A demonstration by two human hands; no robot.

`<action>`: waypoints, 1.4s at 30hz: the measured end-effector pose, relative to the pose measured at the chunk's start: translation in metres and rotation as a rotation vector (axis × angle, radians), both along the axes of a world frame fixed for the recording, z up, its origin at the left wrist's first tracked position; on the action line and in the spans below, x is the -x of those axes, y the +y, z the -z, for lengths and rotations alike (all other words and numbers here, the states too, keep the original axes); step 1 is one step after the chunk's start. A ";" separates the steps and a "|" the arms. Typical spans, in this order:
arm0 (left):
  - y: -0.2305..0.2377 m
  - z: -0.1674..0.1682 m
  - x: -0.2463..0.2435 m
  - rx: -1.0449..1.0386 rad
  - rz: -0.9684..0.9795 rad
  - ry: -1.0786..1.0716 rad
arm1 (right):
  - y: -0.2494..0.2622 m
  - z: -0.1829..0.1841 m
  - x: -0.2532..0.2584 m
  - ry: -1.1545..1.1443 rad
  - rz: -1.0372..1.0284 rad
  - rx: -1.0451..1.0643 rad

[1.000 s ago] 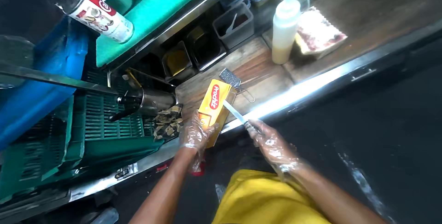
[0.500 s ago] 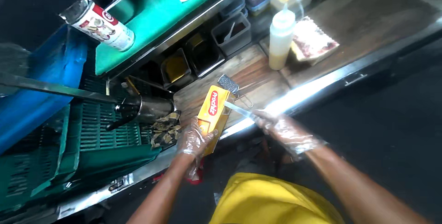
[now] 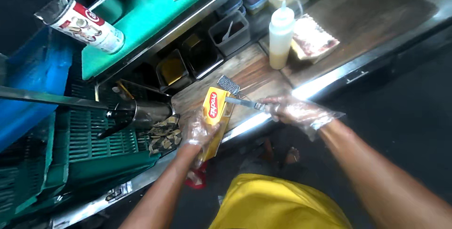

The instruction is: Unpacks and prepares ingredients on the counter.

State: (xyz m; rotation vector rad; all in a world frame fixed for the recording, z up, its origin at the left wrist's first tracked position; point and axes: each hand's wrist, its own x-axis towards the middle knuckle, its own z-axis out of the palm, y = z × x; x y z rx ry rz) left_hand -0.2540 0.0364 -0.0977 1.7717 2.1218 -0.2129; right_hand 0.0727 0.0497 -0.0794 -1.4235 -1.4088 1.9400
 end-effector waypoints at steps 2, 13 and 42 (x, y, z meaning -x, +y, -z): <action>0.016 -0.005 -0.013 0.055 0.000 0.036 | 0.014 -0.016 0.000 -0.102 -0.052 -0.016; 0.019 -0.009 -0.023 0.138 0.024 0.165 | -0.009 -0.043 -0.016 -0.268 -0.171 -0.192; 0.037 -0.047 -0.011 0.309 0.023 0.004 | -0.146 -0.004 0.072 -0.572 -0.325 -0.228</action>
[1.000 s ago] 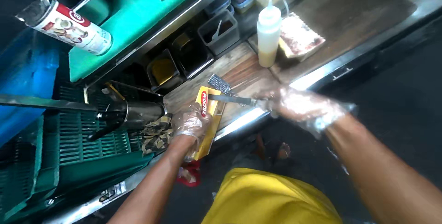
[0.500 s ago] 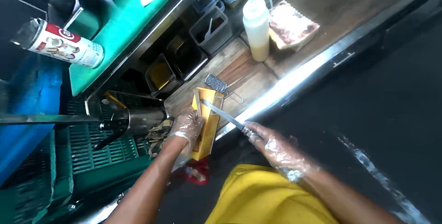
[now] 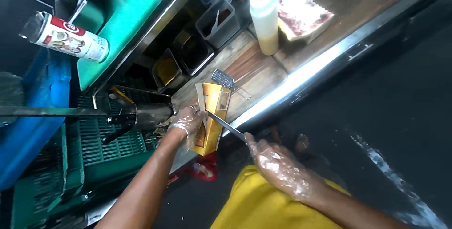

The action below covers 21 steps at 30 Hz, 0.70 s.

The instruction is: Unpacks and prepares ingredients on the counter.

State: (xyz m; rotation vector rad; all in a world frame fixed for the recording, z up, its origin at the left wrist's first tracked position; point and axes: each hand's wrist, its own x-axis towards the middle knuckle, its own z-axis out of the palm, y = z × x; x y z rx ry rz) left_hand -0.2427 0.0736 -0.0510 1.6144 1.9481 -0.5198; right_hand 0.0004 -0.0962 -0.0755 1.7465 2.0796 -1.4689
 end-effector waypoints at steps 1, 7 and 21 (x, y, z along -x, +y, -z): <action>0.000 0.000 0.001 -0.004 0.002 -0.011 | 0.003 -0.005 0.001 0.034 -0.015 0.043; -0.002 -0.005 0.000 -0.018 -0.040 -0.024 | -0.003 -0.018 0.006 0.150 -0.043 0.085; 0.003 0.004 0.011 -0.026 -0.149 -0.064 | -0.007 -0.030 0.017 0.221 -0.019 0.096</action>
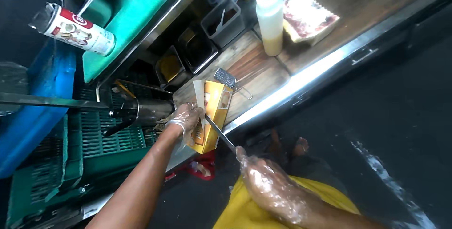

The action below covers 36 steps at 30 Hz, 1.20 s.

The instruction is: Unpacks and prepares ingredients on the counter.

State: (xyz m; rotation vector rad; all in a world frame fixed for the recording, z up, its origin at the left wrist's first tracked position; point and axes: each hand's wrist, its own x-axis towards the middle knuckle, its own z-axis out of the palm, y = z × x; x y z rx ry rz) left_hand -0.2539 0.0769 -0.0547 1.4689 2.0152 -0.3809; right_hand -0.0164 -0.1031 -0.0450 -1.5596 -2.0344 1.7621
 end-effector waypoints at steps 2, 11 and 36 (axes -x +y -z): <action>-0.002 0.002 0.000 -0.023 -0.010 -0.002 | 0.007 0.008 0.008 0.054 0.033 0.060; -0.005 0.003 0.001 -0.071 -0.048 -0.009 | -0.009 0.003 0.013 0.100 0.026 0.087; -0.060 0.002 0.096 -0.259 -0.458 -0.355 | 0.029 0.038 -0.093 0.008 0.542 -0.143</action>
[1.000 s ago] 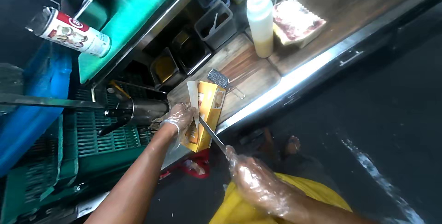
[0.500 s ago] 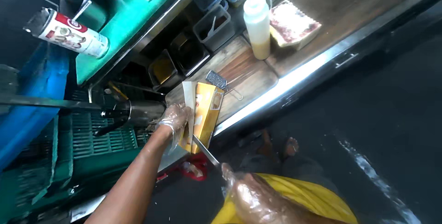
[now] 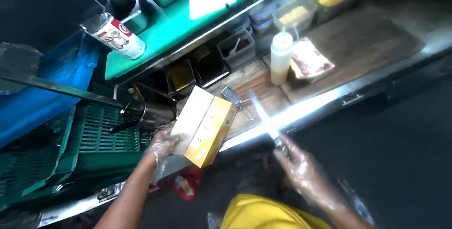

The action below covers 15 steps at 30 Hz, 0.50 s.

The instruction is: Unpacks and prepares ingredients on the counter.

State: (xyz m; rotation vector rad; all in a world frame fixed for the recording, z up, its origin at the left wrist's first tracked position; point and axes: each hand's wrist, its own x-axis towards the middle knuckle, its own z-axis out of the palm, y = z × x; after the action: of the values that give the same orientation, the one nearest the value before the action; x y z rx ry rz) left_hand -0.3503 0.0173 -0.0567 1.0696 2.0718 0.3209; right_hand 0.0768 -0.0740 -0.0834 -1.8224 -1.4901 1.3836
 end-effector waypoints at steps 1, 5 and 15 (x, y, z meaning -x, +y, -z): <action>0.006 0.007 0.012 0.018 -0.071 -0.094 | 0.029 0.008 -0.002 -0.113 0.002 -0.016; 0.028 0.050 0.034 0.017 0.018 0.030 | 0.119 0.059 0.013 -0.511 -0.108 -0.100; -0.099 0.052 -0.043 -0.372 0.610 0.554 | 0.146 0.018 0.133 -0.422 -0.885 -0.499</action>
State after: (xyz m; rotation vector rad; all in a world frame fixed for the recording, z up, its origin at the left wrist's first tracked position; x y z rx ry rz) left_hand -0.3074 -0.0821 -0.1090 2.1411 2.0449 0.1009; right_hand -0.0559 0.0723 -0.1016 -1.1940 -2.7692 0.7822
